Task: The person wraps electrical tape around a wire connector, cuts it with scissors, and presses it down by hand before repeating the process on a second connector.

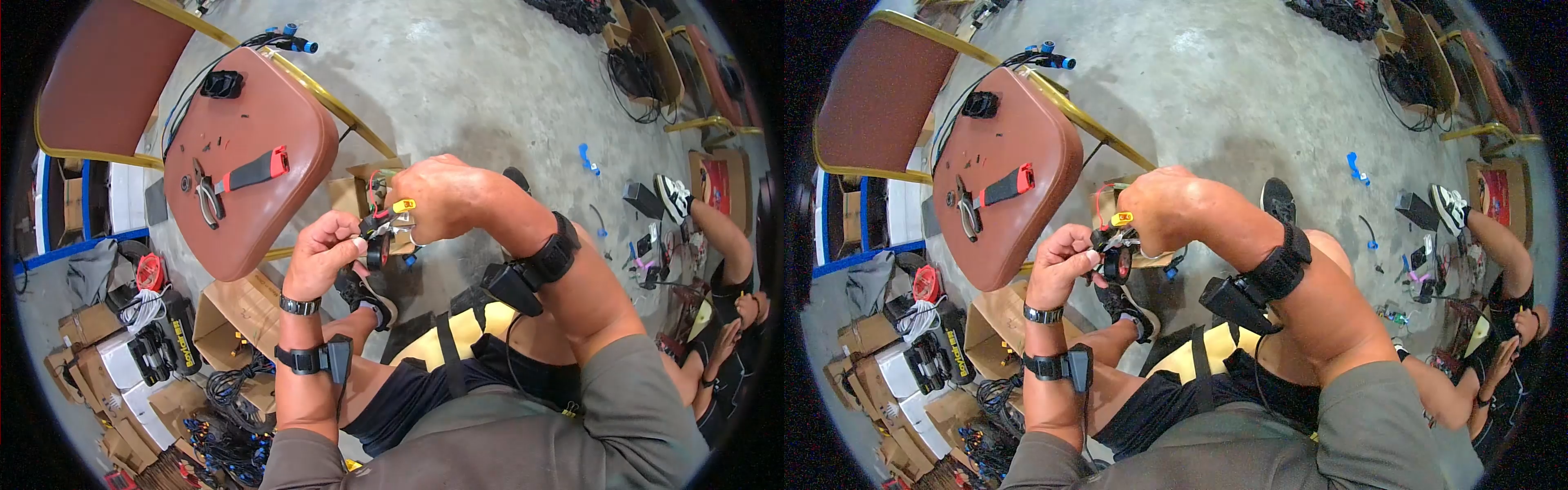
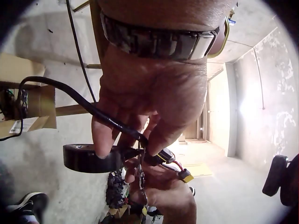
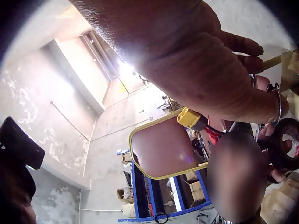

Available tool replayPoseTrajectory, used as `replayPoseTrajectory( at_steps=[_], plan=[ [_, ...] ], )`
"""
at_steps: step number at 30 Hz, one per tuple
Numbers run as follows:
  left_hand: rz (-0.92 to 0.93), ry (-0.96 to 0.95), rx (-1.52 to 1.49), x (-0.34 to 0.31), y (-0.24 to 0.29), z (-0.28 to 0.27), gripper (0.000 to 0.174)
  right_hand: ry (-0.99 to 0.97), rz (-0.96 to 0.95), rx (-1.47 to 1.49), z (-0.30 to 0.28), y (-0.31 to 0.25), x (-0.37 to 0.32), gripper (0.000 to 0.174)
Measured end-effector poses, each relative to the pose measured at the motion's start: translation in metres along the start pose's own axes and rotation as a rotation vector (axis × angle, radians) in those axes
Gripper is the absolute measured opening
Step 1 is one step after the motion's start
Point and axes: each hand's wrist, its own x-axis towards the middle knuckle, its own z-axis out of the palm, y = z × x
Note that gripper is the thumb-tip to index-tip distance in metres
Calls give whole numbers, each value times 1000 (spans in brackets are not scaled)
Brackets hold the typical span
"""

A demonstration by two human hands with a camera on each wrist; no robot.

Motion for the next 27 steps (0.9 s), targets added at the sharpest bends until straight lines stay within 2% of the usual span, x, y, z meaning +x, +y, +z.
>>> replayPoseTrajectory(
  at_steps=[22, 27],
  plan=[
    [-44, -23, 15, 1, 1, 1, 15, 41, -15, -37, 5, 2, 2, 12],
    [-53, -24, 10, 1, 1, 0, 15, 16, -18, -78, 4, 0, 3, 16]
  ],
)
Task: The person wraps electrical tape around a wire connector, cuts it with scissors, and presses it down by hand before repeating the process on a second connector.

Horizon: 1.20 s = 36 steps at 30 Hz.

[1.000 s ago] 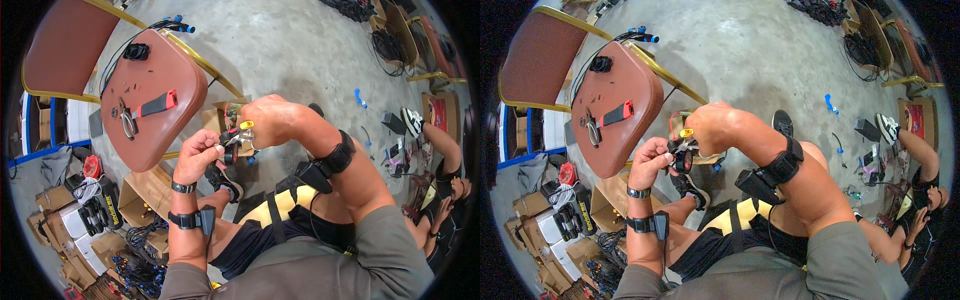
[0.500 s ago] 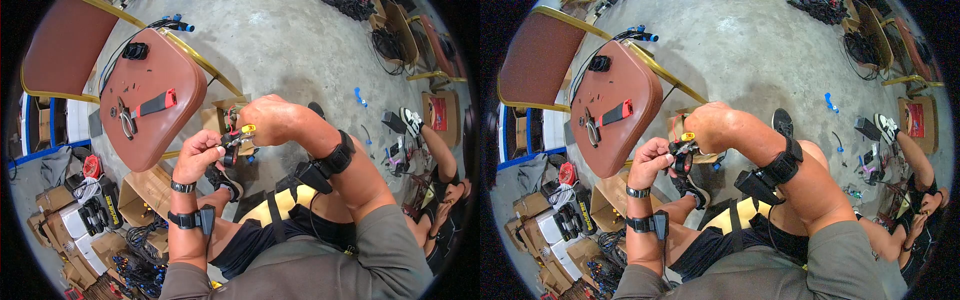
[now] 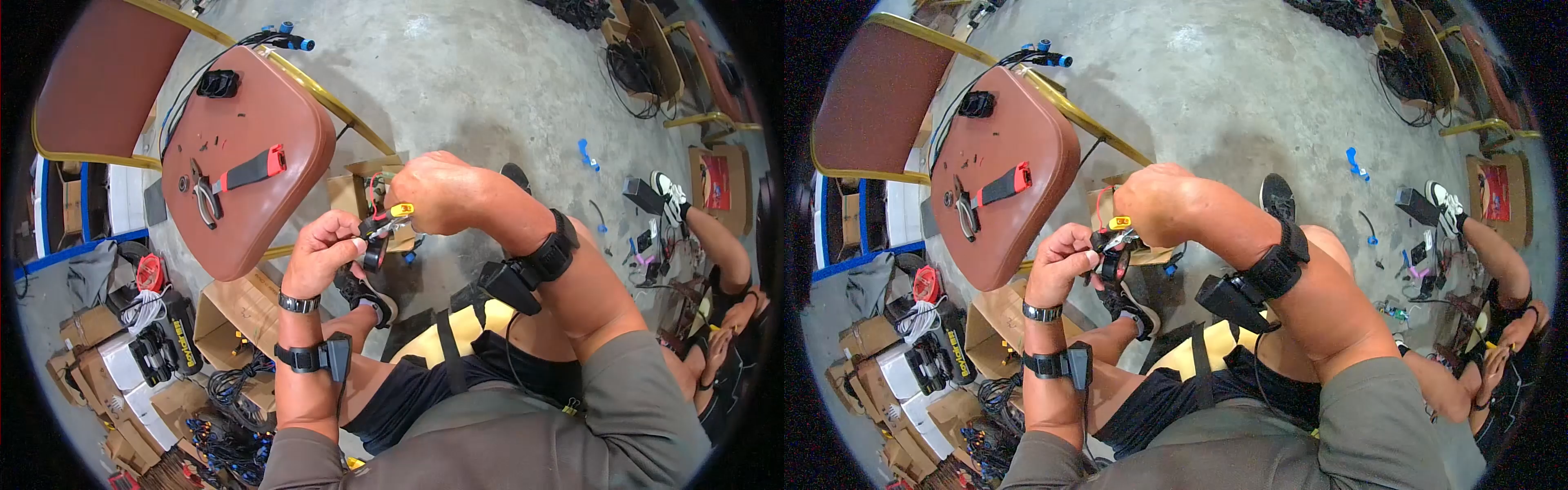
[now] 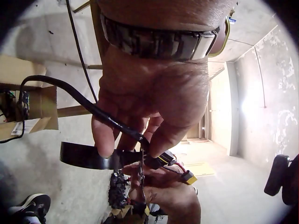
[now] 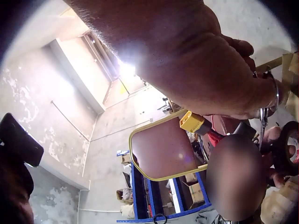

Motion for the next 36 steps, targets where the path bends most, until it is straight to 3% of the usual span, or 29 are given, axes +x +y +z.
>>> replayPoseTrajectory(
  at_steps=[7, 9, 13, 18, 22, 25, 29, 32, 34, 36],
  plan=[
    [4, 38, -46, 0, -1, -1, 15, 10, -21, -21, 2, 0, 2, 16],
    [32, 70, -57, 0, 1, -2, 15, 50, 63, -15, 2, 4, 3, 15],
    [105, 172, -137, -3, 1, -13, 18, 118, -57, 46, -5, 12, 0, 16],
    [230, 174, -267, -11, 6, -24, 15, 293, 25, 569, -2, 26, 6, 21],
    [264, 201, -330, -15, 9, -25, 12, 376, 162, 725, -5, 17, 23, 24],
    [310, 210, -366, -19, 12, -27, 12, 503, 165, 649, -18, 1, 42, 20],
    [301, 183, -365, -24, 14, -33, 15, 501, 188, 245, -49, -23, 90, 24],
    [271, 197, -408, -29, 17, -31, 16, 524, 123, 277, -66, -32, 124, 27],
    [309, 176, -450, -31, 19, -38, 15, 816, -35, 292, -72, -31, 135, 34],
    [314, 180, -497, -33, 21, -38, 14, 758, 15, 381, -67, -30, 119, 33]
  ],
)
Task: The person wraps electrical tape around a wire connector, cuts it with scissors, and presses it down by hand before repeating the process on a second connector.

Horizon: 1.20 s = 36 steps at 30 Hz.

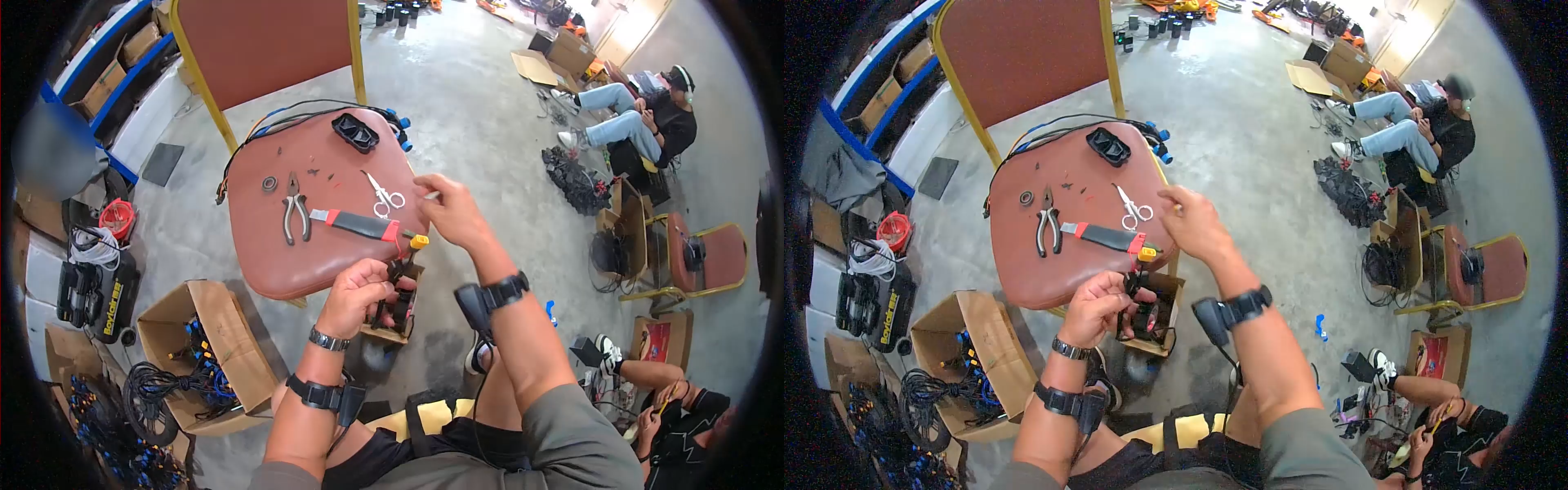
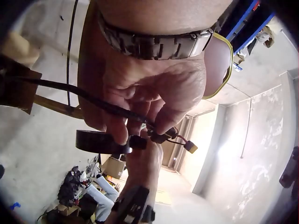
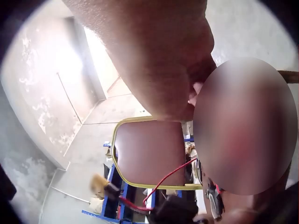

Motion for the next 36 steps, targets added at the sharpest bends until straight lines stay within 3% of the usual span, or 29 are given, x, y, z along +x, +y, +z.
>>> replayPoseTrajectory(
  at_steps=[2, 4, 5, 7, 8, 12, 15, 18, 20, 22, 23, 27, 29, 30, 32, 33, 35, 36],
  plan=[
    [14, 21, -42, 0, 5, -1, 13, -51, 74, 66, -7, -3, -21, 33],
    [-16, -9, -74, 1, 4, 0, 13, -399, 134, 630, -8, -2, -57, 34],
    [-29, -6, -68, 3, 2, -1, 13, -395, 142, 642, -10, -4, -70, 34],
    [11, -62, -111, 9, -4, -5, 9, -578, 207, 795, -14, -9, -90, 33],
    [52, -96, -127, 12, -10, -8, 11, -552, 231, 916, -11, -10, -97, 31],
    [37, -101, -207, 10, -10, -7, 13, -587, 270, 882, 1, 26, -99, 27],
    [98, -10, -215, 8, -5, -1, 17, -568, 256, 880, -14, 21, -88, 26],
    [255, 120, -188, 7, -1, -7, 17, -414, 253, 888, -18, 23, -68, 26],
    [263, 104, -222, 7, -6, -20, 16, -357, 273, 920, -16, 22, -53, 26],
    [256, 105, -253, 7, -5, -20, 12, -119, 355, 858, -4, 26, -36, 28],
    [259, 104, -254, 7, -4, -19, 12, -120, 353, 856, -2, 24, -26, 28],
    [233, 63, -351, 5, -2, -13, 4, -166, 351, 595, 6, 12, -1, 30],
    [245, 10, -385, 6, -4, -14, 6, 108, -185, -248, 12, 18, 0, 27],
    [246, 9, -387, 7, -3, -14, 6, 108, -186, -251, 11, 17, -5, 27],
    [235, 10, -375, 6, -4, -11, 9, -81, -47, 132, 8, 10, -29, 24],
    [228, 17, -378, 6, -8, -9, 9, -86, -38, 135, 8, 3, -44, 24],
    [235, 34, -368, 11, -13, -4, 12, -294, 169, 557, 9, -13, -71, 26],
    [222, 33, -364, 13, -15, 0, 12, -285, 178, 564, 12, -13, -80, 26]
  ],
)
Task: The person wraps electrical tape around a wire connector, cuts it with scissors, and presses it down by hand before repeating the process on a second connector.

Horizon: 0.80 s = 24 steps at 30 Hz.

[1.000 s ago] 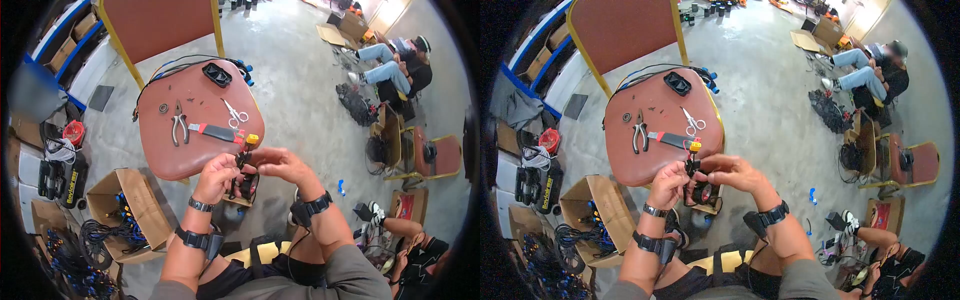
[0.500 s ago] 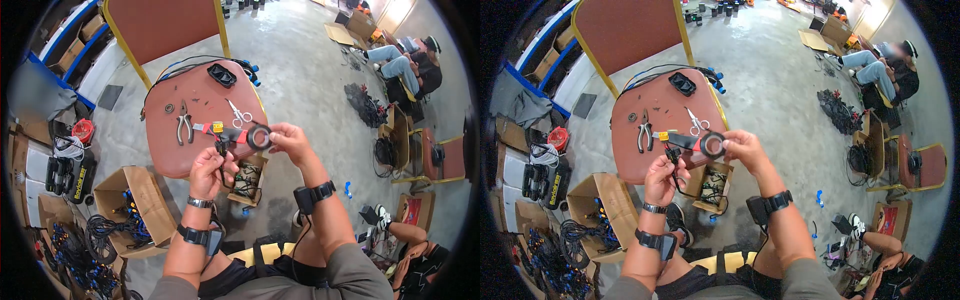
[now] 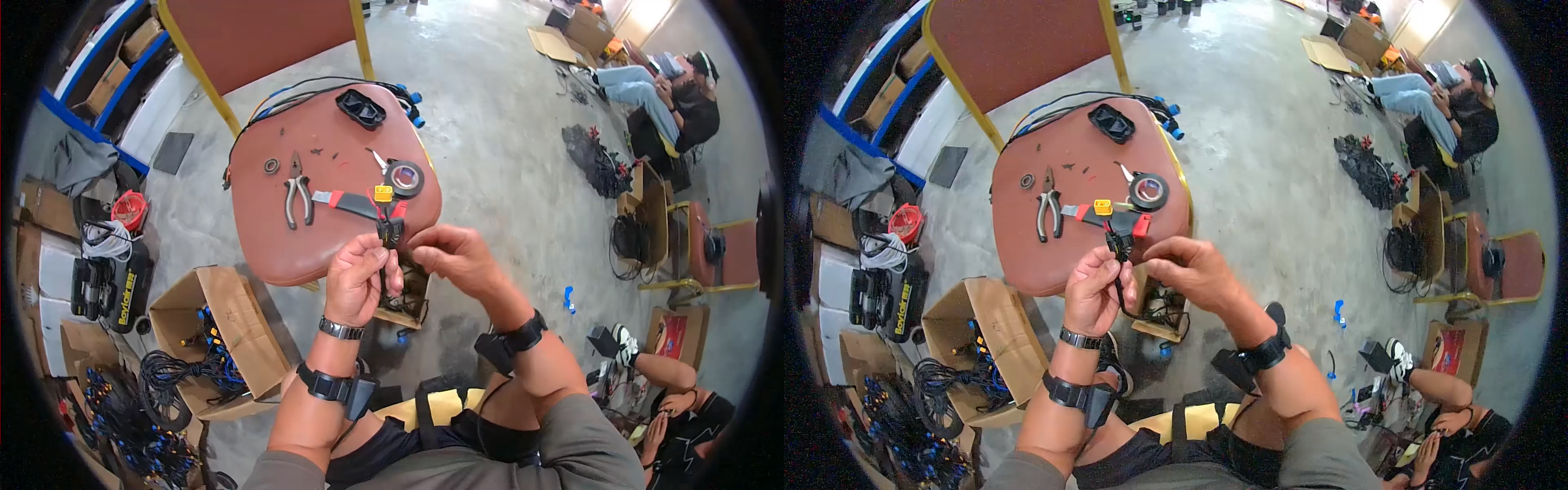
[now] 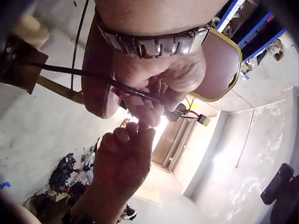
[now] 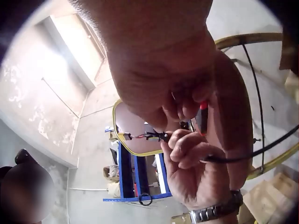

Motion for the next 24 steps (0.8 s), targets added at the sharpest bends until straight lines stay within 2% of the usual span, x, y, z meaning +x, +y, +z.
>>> replayPoseTrajectory(
  at_steps=[2, 5, 12, 16, 18, 24],
  plan=[
    [-40, 39, 42, 1, -7, 7, 11, -2, 97, 343, 4, 8, -11, 24],
    [-82, 42, 106, 4, -18, 12, 18, 46, 69, 463, 2, 15, -15, 19],
    [-188, 57, 193, 14, -30, 25, 19, 44, -32, 368, -20, 32, -11, 13],
    [-231, -4, 124, 19, -36, 29, 20, 15, -55, 298, -35, 33, -11, 13],
    [-237, 2, 96, 21, -40, 31, 22, 75, -165, 114, -36, 33, -10, 13],
    [-257, -11, -5, 28, -48, 28, 22, 46, -172, 129, -43, 33, -3, 10]
  ],
)
